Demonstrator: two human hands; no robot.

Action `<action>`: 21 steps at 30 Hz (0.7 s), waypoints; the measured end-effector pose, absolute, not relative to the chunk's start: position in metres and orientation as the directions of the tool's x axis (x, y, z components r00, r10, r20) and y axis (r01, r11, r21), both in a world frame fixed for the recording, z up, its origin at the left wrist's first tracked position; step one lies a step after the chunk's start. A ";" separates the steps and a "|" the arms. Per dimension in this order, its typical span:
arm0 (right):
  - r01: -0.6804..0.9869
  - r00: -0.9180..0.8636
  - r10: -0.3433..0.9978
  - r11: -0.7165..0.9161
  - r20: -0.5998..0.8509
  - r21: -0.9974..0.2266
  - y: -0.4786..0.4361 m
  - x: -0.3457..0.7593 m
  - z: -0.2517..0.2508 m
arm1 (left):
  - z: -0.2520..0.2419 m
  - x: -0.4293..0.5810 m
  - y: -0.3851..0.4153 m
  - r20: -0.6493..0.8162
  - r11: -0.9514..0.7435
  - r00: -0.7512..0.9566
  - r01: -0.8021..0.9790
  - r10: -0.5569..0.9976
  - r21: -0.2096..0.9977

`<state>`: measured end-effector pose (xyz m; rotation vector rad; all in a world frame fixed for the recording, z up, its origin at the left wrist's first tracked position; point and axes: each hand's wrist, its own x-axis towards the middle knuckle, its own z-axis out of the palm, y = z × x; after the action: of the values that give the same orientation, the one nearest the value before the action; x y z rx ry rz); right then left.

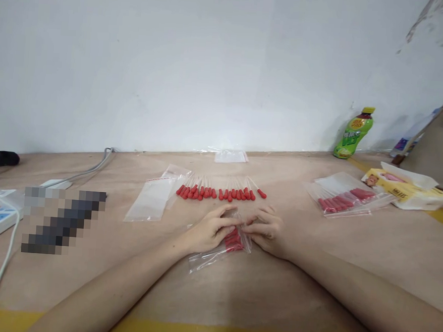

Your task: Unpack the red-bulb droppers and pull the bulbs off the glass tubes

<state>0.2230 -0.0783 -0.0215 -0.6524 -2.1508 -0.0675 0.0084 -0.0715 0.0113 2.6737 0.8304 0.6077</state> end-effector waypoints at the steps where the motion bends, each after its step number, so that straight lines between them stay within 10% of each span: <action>1: 0.496 -0.487 0.396 0.859 0.779 -0.126 -0.079 0.223 -0.022 | 0.011 0.010 -0.070 0.335 -0.817 0.753 0.460 0.567 0.348; 13: 0.536 -0.668 0.307 0.830 0.677 0.153 -0.086 0.216 -0.006 | 0.013 0.014 -0.065 0.432 -0.947 0.884 0.273 0.178 -0.169; 21: 0.480 -0.754 0.349 0.871 0.557 0.104 -0.087 0.229 0.002 | 0.027 -0.010 -0.058 0.467 -0.923 0.831 0.378 0.304 -0.071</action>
<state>0.2289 -0.0867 0.0023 -0.6013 -2.5016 -0.3266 -0.0096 -0.0585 0.0274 3.1588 0.5927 0.7609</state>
